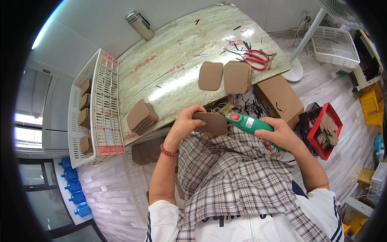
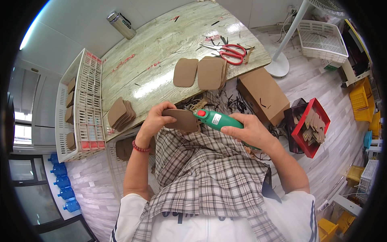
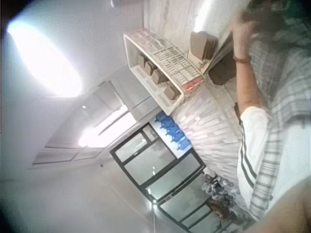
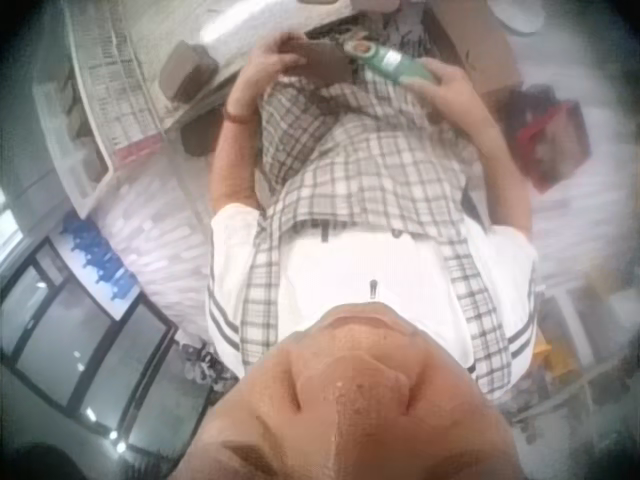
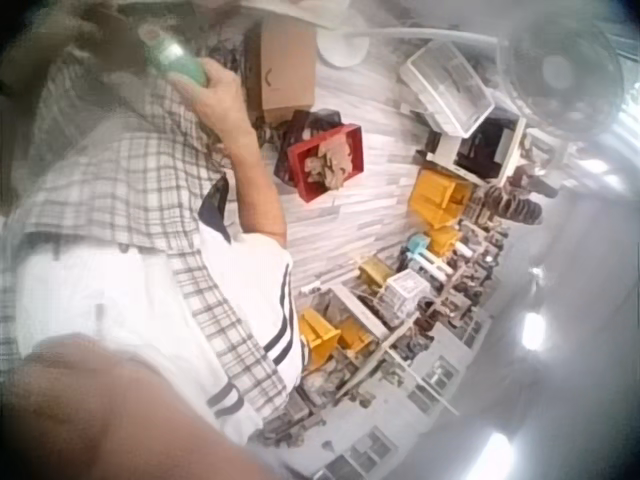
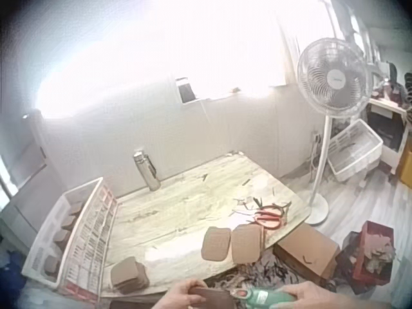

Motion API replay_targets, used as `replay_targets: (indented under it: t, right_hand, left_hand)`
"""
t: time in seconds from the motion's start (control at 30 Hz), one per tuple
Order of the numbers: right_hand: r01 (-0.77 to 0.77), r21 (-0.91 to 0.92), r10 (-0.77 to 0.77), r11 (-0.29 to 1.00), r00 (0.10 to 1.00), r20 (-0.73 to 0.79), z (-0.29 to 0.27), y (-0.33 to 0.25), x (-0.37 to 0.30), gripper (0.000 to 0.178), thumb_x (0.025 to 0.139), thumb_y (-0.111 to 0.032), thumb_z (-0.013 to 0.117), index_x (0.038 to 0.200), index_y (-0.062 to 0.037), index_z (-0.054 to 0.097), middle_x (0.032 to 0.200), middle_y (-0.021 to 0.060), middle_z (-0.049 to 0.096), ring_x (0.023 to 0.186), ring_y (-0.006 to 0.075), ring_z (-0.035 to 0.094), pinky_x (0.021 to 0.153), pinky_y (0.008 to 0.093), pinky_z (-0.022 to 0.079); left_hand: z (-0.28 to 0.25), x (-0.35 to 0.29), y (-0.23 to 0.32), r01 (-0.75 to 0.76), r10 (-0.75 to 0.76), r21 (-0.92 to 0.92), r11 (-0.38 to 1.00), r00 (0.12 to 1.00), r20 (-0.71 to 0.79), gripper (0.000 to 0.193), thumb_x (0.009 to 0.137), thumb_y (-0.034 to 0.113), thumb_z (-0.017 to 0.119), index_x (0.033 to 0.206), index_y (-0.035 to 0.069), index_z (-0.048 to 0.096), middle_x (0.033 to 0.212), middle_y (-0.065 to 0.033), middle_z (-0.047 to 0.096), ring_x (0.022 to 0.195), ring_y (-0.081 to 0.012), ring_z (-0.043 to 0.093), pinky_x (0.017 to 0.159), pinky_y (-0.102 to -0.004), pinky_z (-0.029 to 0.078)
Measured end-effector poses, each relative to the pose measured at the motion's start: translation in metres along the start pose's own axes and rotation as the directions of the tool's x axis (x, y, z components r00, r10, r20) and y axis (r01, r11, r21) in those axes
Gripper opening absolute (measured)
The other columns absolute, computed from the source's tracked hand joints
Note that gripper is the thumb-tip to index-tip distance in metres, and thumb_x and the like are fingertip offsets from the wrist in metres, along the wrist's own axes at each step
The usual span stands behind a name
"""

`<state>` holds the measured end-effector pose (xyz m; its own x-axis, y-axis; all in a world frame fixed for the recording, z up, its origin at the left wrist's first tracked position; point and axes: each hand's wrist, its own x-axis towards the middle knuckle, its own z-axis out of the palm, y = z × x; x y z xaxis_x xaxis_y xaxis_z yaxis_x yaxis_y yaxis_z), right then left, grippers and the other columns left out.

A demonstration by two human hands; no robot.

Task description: The person uses a green rotary tool to smooth the edges of multiple brown cardboard pieces. They pick up each piece from a stack, run the tool along the perimeter, and place the finished piece back on the table.

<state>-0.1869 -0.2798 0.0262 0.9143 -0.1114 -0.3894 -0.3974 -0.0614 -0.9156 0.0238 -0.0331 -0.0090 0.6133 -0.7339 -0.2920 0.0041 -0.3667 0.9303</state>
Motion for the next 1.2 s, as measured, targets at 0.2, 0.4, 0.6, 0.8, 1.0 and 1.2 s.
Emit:
replay_targets:
  t: [0.2, 0.4, 0.6, 0.8, 1.0, 1.2]
  right_hand:
    - [0.003, -0.095, -0.003, 0.995, 1.000, 0.003, -0.001, 0.004, 0.000, 0.039, 0.084, -0.031, 0.073, 0.106, 0.0003, 0.065, 0.074, 0.0013, 0.059, 0.059, 0.0065, 0.054, 0.055, 0.0235, 0.045]
    - [-0.025, -0.082, 0.027, 0.996, 0.999, 0.022, 0.003, 0.003, -0.001, 0.042, 0.083, -0.032, 0.073, 0.108, 0.0001, 0.064, 0.075, 0.0020, 0.061, 0.062, 0.0072, 0.055, 0.057, 0.0240, 0.045]
    - [0.000, -0.071, 0.001, 0.997, 1.000, 0.019, 0.007, 0.007, 0.002, 0.043, 0.082, -0.032, 0.073, 0.110, 0.0003, 0.064, 0.077, 0.0031, 0.062, 0.063, 0.0088, 0.056, 0.058, 0.0253, 0.046]
    - [0.000, -0.073, 0.001, 0.997, 1.000, 0.018, 0.011, -0.001, 0.004, 0.040, 0.083, -0.030, 0.072, 0.108, 0.0002, 0.064, 0.074, 0.0027, 0.061, 0.062, 0.0081, 0.055, 0.057, 0.0252, 0.045]
    - [0.018, -0.048, -0.016, 0.999, 0.999, 0.037, 0.013, -0.007, 0.009, 0.038, 0.084, -0.028, 0.072, 0.108, 0.0005, 0.064, 0.074, 0.0027, 0.061, 0.060, 0.0075, 0.054, 0.055, 0.0248, 0.045]
    - [0.071, 0.041, -0.074, 0.997, 0.995, 0.060, 0.027, -0.006, 0.026, 0.037, 0.084, -0.028, 0.072, 0.107, 0.0010, 0.064, 0.075, 0.0020, 0.061, 0.060, 0.0072, 0.054, 0.055, 0.0239, 0.045]
  left_hand:
    - [-0.007, 0.000, -0.008, -0.043, 0.019, -0.228, 0.973, 0.994, -0.105, 0.027, 0.073, -0.006, 0.072, 0.096, 0.003, 0.063, 0.085, -0.0010, 0.065, 0.077, -0.0089, 0.061, 0.071, -0.0229, 0.049]
    - [-0.006, 0.000, -0.016, -0.066, 0.011, -0.369, 0.927, 0.989, -0.149, 0.023, 0.073, -0.005, 0.073, 0.093, 0.001, 0.065, 0.083, -0.0039, 0.069, 0.073, -0.0113, 0.064, 0.068, -0.0247, 0.052]
    - [0.004, 0.001, -0.012, -0.031, -0.003, -0.296, 0.955, 0.994, -0.112, 0.022, 0.072, -0.005, 0.073, 0.092, 0.001, 0.066, 0.082, -0.0041, 0.069, 0.072, -0.0108, 0.064, 0.067, -0.0239, 0.052]
    - [0.011, 0.002, -0.008, -0.028, 0.020, -0.233, 0.972, 0.999, -0.038, 0.021, 0.073, -0.002, 0.072, 0.092, 0.001, 0.067, 0.082, -0.0015, 0.067, 0.074, -0.0085, 0.061, 0.068, -0.0234, 0.050]
    - [0.013, 0.001, 0.000, 0.016, -0.010, -0.173, 0.985, 0.999, 0.038, 0.026, 0.070, -0.005, 0.073, 0.094, 0.002, 0.065, 0.084, 0.0001, 0.065, 0.078, -0.0079, 0.060, 0.072, -0.0225, 0.049]
    - [0.016, -0.008, 0.010, 0.011, 0.008, -0.239, 0.971, 0.997, 0.081, 0.052, 0.070, -0.008, 0.071, 0.120, 0.003, 0.058, 0.096, -0.0020, 0.065, 0.084, -0.0093, 0.060, 0.076, -0.0229, 0.049]
